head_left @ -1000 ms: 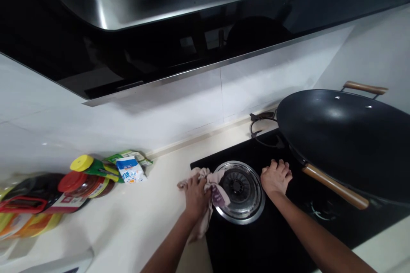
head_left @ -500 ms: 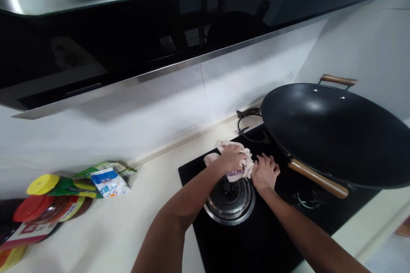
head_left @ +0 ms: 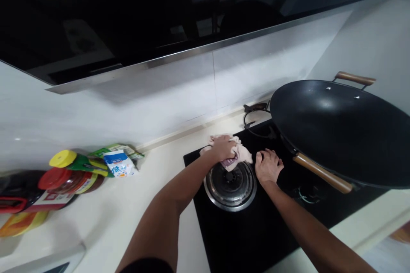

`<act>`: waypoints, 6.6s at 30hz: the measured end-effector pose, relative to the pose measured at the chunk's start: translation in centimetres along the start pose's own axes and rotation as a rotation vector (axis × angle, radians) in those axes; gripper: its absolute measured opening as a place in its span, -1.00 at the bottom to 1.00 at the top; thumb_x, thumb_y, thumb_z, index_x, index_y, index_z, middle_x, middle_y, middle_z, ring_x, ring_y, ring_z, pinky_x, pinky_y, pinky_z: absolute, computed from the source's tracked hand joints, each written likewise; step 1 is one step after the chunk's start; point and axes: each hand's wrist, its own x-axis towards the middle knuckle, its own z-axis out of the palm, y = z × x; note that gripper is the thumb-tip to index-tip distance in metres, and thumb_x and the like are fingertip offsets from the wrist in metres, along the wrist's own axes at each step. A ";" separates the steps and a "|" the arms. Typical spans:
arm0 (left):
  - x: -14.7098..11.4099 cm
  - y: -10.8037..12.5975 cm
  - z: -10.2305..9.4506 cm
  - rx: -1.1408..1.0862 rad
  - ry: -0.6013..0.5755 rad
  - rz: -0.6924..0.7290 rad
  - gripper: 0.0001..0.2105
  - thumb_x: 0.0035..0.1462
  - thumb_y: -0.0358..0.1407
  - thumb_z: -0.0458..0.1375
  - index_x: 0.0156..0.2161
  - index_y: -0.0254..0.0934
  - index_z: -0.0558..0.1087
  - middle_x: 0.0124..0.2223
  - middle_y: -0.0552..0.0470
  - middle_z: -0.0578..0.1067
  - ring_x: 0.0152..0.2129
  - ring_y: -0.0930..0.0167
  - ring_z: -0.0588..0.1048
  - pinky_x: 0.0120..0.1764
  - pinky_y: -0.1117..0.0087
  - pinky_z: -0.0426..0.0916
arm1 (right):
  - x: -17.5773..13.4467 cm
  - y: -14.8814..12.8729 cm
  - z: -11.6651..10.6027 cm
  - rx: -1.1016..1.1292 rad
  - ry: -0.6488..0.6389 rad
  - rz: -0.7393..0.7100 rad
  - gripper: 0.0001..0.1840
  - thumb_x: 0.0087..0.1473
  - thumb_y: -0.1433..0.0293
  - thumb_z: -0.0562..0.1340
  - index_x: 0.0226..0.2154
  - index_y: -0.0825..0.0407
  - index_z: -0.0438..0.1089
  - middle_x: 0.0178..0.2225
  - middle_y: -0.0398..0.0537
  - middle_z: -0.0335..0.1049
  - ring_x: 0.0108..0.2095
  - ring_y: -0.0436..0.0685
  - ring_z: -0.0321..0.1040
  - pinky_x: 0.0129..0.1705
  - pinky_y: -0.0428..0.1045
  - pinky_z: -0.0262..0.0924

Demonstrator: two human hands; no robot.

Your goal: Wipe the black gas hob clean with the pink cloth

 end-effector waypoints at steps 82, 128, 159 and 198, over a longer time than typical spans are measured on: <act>-11.4 -3.7 3.2 -0.135 0.238 -0.365 -0.51 0.31 -0.25 0.14 0.32 -0.17 0.39 0.37 -0.20 0.45 0.31 0.08 0.33 0.35 -0.09 0.16 | -0.2 -0.6 -0.7 -0.012 -0.096 -0.008 -0.54 0.31 0.12 0.08 0.04 0.01 0.49 0.35 0.21 0.32 0.44 0.42 0.02 0.40 0.45 -0.13; -26.4 15.1 11.5 -0.286 0.419 -0.552 -0.60 0.18 -0.13 0.31 0.09 -0.19 0.60 0.30 -0.27 0.48 0.25 -0.06 0.36 0.33 -0.23 0.15 | 0.2 -0.4 -1.0 -0.043 -0.095 -0.001 -0.48 0.38 0.12 0.00 0.05 0.04 0.51 0.31 0.26 0.33 0.40 0.42 0.05 0.40 0.43 -0.14; -45.7 0.4 14.6 -0.019 0.446 -1.176 -0.45 0.42 -0.02 -0.13 0.27 -0.27 0.44 0.38 -0.40 0.38 0.35 0.01 0.32 0.28 -0.21 0.27 | -14.6 -0.6 -9.7 -0.008 -0.507 -0.827 -0.64 0.40 0.30 0.18 0.17 -0.20 0.50 0.19 0.00 0.47 0.16 0.30 0.32 0.25 0.22 0.02; -45.6 0.4 14.7 -0.091 0.336 -1.234 -0.39 0.42 0.01 -0.20 0.32 -0.25 0.42 0.43 -0.33 0.33 0.39 0.06 0.26 0.32 -0.14 0.18 | -1.9 -0.1 -5.6 -0.084 -0.507 -0.438 -0.48 0.43 0.30 0.01 0.32 0.06 0.34 0.19 0.20 0.43 0.13 0.25 0.44 0.19 0.09 0.27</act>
